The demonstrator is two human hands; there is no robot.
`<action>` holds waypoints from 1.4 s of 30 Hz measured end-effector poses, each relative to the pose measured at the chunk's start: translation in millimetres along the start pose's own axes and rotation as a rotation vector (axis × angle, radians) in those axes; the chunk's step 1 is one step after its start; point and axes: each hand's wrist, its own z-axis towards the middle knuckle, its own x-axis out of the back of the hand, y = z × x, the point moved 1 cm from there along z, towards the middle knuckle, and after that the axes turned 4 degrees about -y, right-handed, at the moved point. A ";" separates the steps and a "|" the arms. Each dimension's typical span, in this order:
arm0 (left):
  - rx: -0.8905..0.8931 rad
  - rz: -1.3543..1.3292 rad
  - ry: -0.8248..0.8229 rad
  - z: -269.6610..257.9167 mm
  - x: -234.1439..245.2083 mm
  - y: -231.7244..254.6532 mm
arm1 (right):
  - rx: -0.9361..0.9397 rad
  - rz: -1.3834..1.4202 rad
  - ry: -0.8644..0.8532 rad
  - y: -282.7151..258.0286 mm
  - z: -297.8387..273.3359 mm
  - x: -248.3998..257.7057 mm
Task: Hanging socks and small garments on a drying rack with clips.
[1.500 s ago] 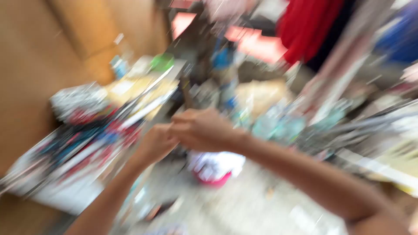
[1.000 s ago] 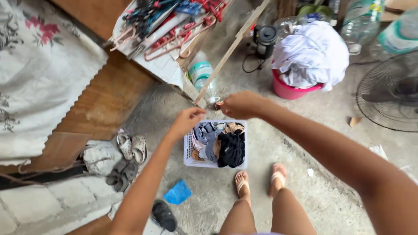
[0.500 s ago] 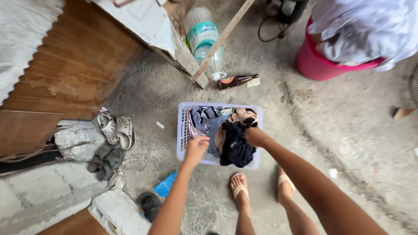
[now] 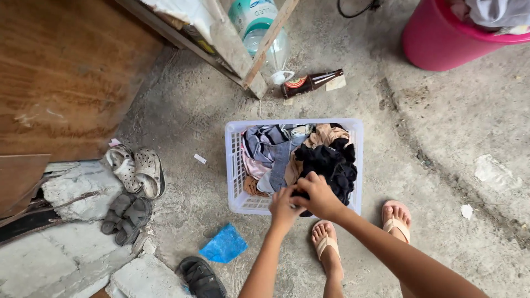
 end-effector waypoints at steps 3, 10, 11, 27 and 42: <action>-0.050 0.180 0.049 -13.6 62.7 18.3 | -0.145 0.193 -0.066 -13.2 13.3 25.4; -0.114 0.181 0.147 -16.4 96.8 -112.8 | -0.327 0.527 -0.048 -5.3 60.8 63.5; -0.139 -0.022 0.157 -16.0 98.6 -110.4 | -0.406 0.701 -0.119 -10.2 66.3 62.1; 0.228 -1.813 0.515 45.0 52.4 -129.1 | -0.243 0.660 -0.206 -3.2 59.7 29.7; 0.165 -1.925 0.083 40.0 89.1 -3.3 | -0.681 1.693 -0.108 7.4 53.1 -11.4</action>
